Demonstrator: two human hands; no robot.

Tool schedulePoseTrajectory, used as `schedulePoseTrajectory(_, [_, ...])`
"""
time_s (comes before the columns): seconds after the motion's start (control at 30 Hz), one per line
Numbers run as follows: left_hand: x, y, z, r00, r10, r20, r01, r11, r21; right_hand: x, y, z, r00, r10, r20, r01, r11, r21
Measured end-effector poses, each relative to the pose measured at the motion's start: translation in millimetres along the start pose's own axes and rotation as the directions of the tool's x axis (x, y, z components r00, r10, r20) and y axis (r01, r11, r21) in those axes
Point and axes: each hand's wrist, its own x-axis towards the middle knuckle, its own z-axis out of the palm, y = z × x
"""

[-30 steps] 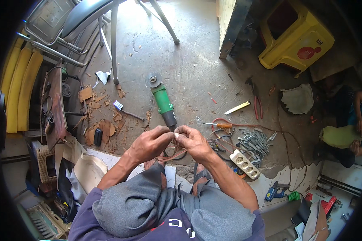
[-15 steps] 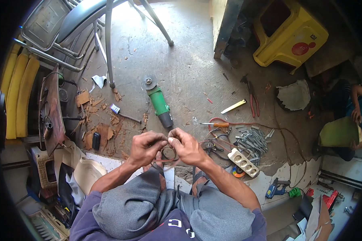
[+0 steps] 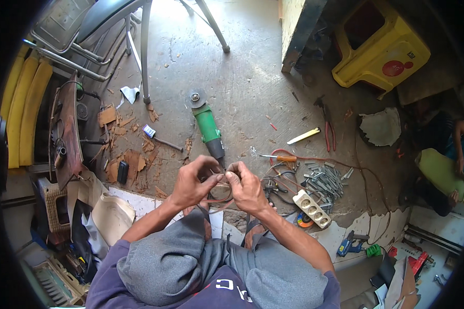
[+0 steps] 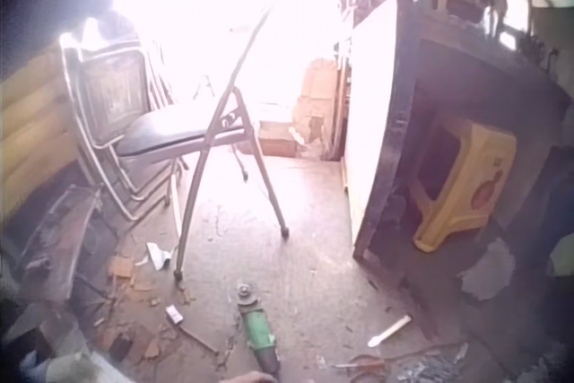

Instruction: The person uses their hands to pull at and strip small wires or cables, then picks up and handles an angle grinder.

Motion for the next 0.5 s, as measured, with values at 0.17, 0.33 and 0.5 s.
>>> schedulePoseTrajectory(0.17, [-4, -4, 2, 0.881, 0.469, 0.055, -0.454, 0.808, 0.376, 2, 6, -1, 0.999, 0.031, 0.035, -0.034, 0.997, 0.070])
schedulePoseTrajectory(0.33, [-11, -10, -2, 0.779, 0.612, 0.136, -0.586, 0.633, 0.506, 2, -6, -2, 0.998, 0.006, 0.058, -0.010, 0.997, 0.071])
schedulePoseTrajectory(0.5, [-12, -8, -4, 0.743, 0.652, 0.149, -0.607, 0.565, 0.558, 2, -23, -1, 0.998, 0.026, 0.056, -0.026, 1.000, 0.009])
